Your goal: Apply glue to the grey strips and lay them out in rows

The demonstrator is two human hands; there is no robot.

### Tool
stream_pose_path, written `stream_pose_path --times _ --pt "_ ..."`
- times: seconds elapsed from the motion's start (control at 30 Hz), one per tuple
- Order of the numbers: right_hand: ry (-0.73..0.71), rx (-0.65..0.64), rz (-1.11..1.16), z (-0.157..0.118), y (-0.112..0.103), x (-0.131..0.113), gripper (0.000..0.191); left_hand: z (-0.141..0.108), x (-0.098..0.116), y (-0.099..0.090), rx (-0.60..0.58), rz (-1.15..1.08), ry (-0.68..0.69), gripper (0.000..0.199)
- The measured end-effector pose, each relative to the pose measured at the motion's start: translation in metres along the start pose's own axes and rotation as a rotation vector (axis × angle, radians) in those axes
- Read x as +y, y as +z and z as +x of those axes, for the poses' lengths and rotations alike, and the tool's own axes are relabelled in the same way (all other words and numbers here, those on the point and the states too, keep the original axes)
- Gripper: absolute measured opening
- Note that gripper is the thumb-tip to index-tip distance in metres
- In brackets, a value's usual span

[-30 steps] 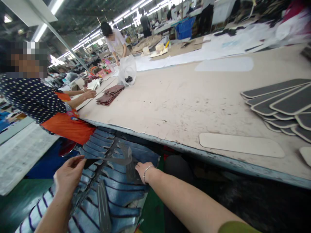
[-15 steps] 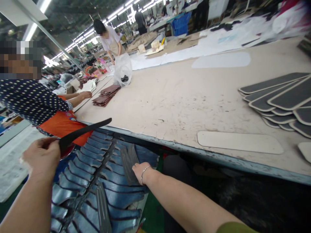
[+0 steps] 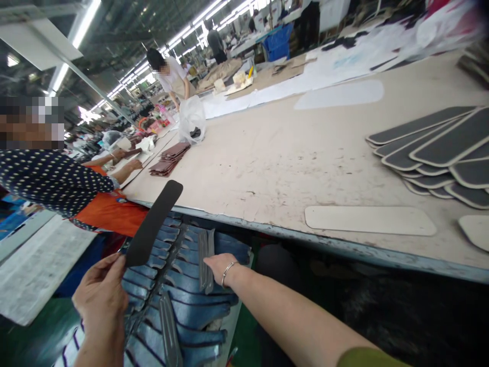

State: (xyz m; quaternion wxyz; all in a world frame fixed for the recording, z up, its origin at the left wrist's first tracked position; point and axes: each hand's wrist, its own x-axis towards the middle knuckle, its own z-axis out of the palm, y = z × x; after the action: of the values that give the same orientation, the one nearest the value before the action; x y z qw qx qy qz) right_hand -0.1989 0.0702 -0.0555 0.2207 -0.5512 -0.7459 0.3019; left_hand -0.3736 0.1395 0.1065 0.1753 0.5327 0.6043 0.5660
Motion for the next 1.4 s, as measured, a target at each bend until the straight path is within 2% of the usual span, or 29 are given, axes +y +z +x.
stream_pose_path --times 0.07,0.13,0.23,0.37,0.47,0.7,0.8,0.93,1.03,1.1,1.27,1.33,1.4 --pt "0.057 0.011 0.052 0.001 0.001 0.002 0.076 -0.015 -0.007 0.001 -0.063 -0.269 -0.250 0.023" --pt "0.118 0.017 0.109 0.003 0.003 0.004 0.087 -0.032 -0.020 0.001 -0.108 -0.455 -0.514 0.016" --pt "0.176 0.024 0.192 0.008 0.006 0.005 0.072 -0.060 -0.043 0.000 -0.069 -0.579 -0.758 0.009" --pt "0.189 0.059 0.264 0.014 0.007 0.006 0.045 -0.091 -0.059 -0.003 0.005 -0.657 -0.882 0.012" --pt "0.191 0.094 0.292 0.015 0.003 0.006 0.044 -0.101 -0.061 -0.006 0.023 -0.659 -0.898 0.011" --pt "0.172 0.095 0.398 0.014 0.007 0.000 0.061 -0.106 -0.061 -0.013 -0.003 -0.637 -0.831 0.011" --pt "0.152 0.111 0.470 0.017 0.011 -0.001 0.058 -0.108 -0.064 -0.015 -0.006 -0.638 -0.776 0.008" --pt "0.176 0.207 0.608 0.020 0.009 -0.002 0.053 -0.109 -0.064 -0.017 0.023 -0.664 -0.768 0.008" --pt "0.240 0.280 0.765 0.021 0.004 -0.003 0.060 -0.106 -0.059 -0.018 0.001 -0.684 -0.677 0.006" --pt "0.284 0.270 0.902 0.021 0.000 -0.005 0.057 -0.104 -0.052 -0.020 -0.029 -0.697 -0.592 0.007" --pt "0.328 0.120 1.284 0.010 -0.025 -0.012 0.022 -0.105 -0.026 -0.032 -0.106 -0.658 -0.430 0.010" --pt "0.309 0.091 1.412 -0.003 -0.044 -0.010 0.026 -0.107 -0.016 -0.038 -0.139 -0.601 -0.416 0.014" --pt "0.272 0.081 1.510 -0.020 -0.069 -0.002 0.041 -0.108 -0.007 -0.044 -0.216 -0.529 -0.438 0.018"
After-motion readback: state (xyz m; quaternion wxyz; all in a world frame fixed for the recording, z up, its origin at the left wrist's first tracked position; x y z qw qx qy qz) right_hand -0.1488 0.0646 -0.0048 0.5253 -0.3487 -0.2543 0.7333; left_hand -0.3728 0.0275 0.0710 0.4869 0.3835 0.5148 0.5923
